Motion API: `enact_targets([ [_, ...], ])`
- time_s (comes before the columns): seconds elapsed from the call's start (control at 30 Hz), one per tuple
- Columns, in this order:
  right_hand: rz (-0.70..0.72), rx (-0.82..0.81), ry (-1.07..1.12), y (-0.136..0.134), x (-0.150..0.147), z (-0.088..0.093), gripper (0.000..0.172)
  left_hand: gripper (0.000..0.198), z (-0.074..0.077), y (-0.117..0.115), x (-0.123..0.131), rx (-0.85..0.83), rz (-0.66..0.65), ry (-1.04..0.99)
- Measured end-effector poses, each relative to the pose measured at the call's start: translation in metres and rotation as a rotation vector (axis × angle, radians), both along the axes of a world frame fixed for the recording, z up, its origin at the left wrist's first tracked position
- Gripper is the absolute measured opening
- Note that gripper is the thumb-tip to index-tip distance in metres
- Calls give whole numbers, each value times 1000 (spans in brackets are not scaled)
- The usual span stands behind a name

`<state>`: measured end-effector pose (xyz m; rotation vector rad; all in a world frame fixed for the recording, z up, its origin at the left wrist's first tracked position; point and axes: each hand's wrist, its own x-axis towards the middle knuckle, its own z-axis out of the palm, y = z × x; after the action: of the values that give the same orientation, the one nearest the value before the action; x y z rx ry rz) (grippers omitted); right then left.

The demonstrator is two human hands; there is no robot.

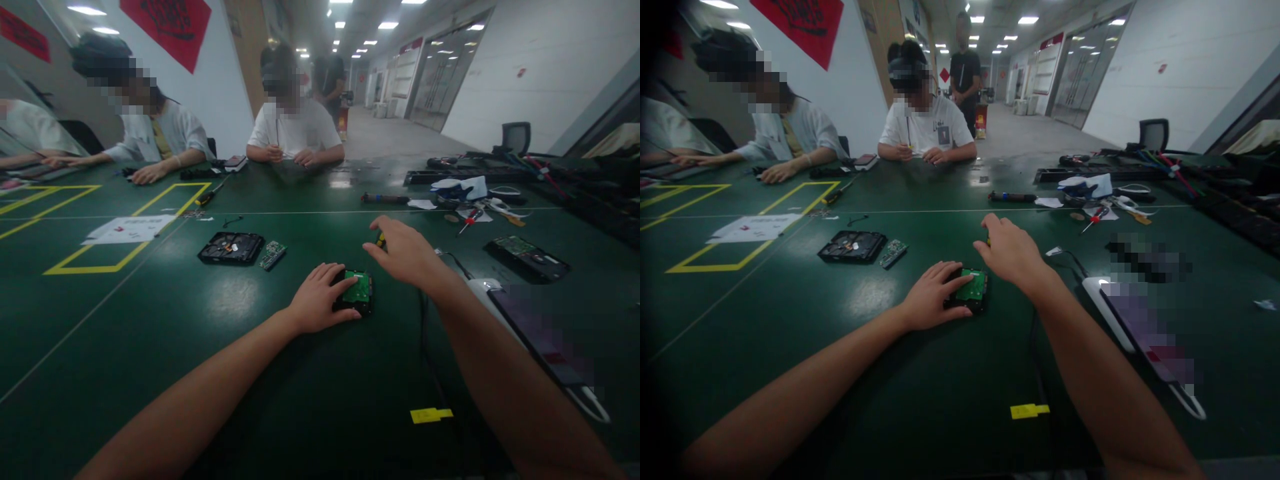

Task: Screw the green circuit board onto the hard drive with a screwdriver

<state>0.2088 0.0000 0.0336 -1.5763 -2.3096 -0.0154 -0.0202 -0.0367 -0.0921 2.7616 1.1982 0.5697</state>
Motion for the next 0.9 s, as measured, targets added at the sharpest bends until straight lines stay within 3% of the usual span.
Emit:
enact_targets([
  [0.1, -48, 36, -34, 3, 0, -4, 31, 83, 0, 0, 1, -2, 7, 1],
  [0.27, 116, 29, 105, 7, 1, -7, 40, 84, 1, -1, 0, -10, 5, -10],
  [0.43, 42, 31, 46, 4, 1, -4, 28, 84, 2, -1, 0, -14, 11, 4],
  [0.53, 116, 26, 74, 2, -1, -4, 23, 83, 2, -1, 0, -9, 7, 8],
  [0.67, 240, -29, 184, 2, -3, -4, 36, 82, 2, -2, -1, 1, 0, -10],
  [0.9, 249, -61, 275, 5, -3, -11, 39, 83, 4, -2, 1, 3, 5, -11],
])
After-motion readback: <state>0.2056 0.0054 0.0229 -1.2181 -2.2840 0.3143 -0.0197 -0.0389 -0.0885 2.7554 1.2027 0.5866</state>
